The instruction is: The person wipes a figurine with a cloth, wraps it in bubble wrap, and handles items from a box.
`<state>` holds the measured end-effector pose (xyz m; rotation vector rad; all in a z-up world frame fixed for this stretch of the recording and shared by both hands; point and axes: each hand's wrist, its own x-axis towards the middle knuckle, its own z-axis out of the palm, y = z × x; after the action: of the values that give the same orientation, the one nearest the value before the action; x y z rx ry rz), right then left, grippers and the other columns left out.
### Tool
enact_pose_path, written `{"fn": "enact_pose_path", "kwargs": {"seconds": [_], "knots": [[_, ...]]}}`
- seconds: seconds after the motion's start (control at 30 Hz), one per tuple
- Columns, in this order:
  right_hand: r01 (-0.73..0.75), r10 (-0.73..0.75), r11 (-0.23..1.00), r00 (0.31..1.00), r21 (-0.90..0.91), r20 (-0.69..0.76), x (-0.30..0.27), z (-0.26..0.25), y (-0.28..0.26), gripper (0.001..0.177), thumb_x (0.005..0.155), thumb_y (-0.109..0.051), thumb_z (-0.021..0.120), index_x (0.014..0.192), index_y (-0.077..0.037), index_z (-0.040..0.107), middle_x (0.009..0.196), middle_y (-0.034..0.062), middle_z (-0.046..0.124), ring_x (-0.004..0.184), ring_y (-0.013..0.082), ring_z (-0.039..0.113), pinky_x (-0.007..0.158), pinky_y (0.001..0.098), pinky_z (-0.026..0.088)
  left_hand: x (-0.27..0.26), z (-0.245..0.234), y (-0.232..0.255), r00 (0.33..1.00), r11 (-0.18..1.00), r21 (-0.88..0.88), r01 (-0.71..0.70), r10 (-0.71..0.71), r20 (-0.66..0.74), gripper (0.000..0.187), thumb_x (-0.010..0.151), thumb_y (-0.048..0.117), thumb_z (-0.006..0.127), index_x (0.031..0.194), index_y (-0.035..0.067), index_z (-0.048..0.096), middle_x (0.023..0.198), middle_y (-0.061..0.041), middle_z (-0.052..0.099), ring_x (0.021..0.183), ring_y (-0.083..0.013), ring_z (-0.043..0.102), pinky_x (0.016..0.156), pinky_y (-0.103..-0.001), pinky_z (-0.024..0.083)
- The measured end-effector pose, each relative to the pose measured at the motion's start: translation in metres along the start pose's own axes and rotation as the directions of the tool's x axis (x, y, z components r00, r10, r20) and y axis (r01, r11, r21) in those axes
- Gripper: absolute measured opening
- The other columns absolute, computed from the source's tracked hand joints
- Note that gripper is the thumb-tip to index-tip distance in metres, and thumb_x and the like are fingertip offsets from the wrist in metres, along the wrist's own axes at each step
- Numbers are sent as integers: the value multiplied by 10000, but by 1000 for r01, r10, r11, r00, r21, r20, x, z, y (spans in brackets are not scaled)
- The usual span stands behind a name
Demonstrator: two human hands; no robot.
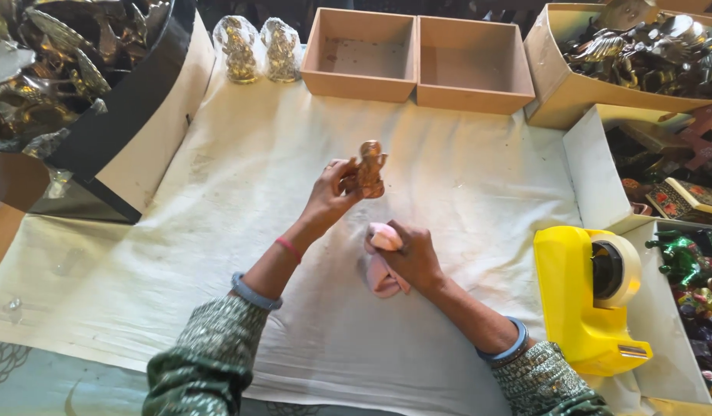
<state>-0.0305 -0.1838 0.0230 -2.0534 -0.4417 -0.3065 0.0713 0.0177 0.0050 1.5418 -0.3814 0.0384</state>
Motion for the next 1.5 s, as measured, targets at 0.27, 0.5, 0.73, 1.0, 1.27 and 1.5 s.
{"fn": "enact_pose_path", "kwargs": {"seconds": [0.27, 0.5, 0.73, 1.0, 1.27, 1.5], "knots": [[4, 0, 999, 998, -49, 66, -1, -4, 3, 228, 794, -178, 809, 946, -49, 696, 787, 170, 712, 708, 311, 726, 646, 382, 570, 44, 22, -42, 998, 965, 257, -58, 66, -23, 457, 792, 127, 865, 1193, 16, 676, 1149, -54, 655, 1112, -214, 667, 983, -333, 543], [-30, 29, 999, 995, 15, 93, 5, -2, 4, 267, 767, -131, 777, 1016, -64, 708, 812, 169, 723, 731, 309, 749, 661, 374, 577, 43, 9, -49, 998, 875, 480, -57, 61, 9, 499, 767, 216, 875, 1206, 64, 693, 1183, -56, 711, 1110, -221, 675, 1035, -363, 512], [6, -1, 999, 993, -41, 122, 6, -3, 7, 255, 755, -113, 787, 992, -60, 710, 808, 182, 720, 751, 333, 735, 672, 390, 573, 1, 18, -28, 995, 540, 836, -98, 69, 72, 800, 867, 340, 707, 1538, 33, 397, 1484, -173, 495, 1380, -312, 449, 1198, -467, 271], [-72, 70, 997, 875, -14, 479, 12, -14, 33, 348, 738, -147, 817, 1052, -48, 705, 906, 138, 747, 812, 202, 700, 746, 365, 569, -122, 7, 40, 922, 307, 888, -341, -75, 380, 650, 1044, 488, 461, 1553, 88, 403, 1656, -188, 288, 1543, -329, 248, 1228, -511, 194], [54, 282, 854, 787, -517, 548, 32, -61, -39, 512, 762, -325, 754, 1249, -182, 694, 1160, 77, 721, 1034, 278, 676, 916, 401, 557, -256, -35, 100, 864, 601, 731, -324, -127, 487, 523, 977, 443, 586, 1406, 144, 568, 1657, -132, 376, 1541, -312, 315, 1222, -483, 288], [207, 293, 776, 719, -596, 631, 26, -58, -12, 919, 687, -546, 817, 1508, -272, 507, 1588, -16, 391, 1367, 306, 406, 1105, 429, 408, -404, -226, 142, 709, 93, 785, 613, 372, -598, 485, 1022, 392, 663, 1386, 74, 621, 1580, -197, 500, 1464, -375, 463, 1213, -536, 414]]}}
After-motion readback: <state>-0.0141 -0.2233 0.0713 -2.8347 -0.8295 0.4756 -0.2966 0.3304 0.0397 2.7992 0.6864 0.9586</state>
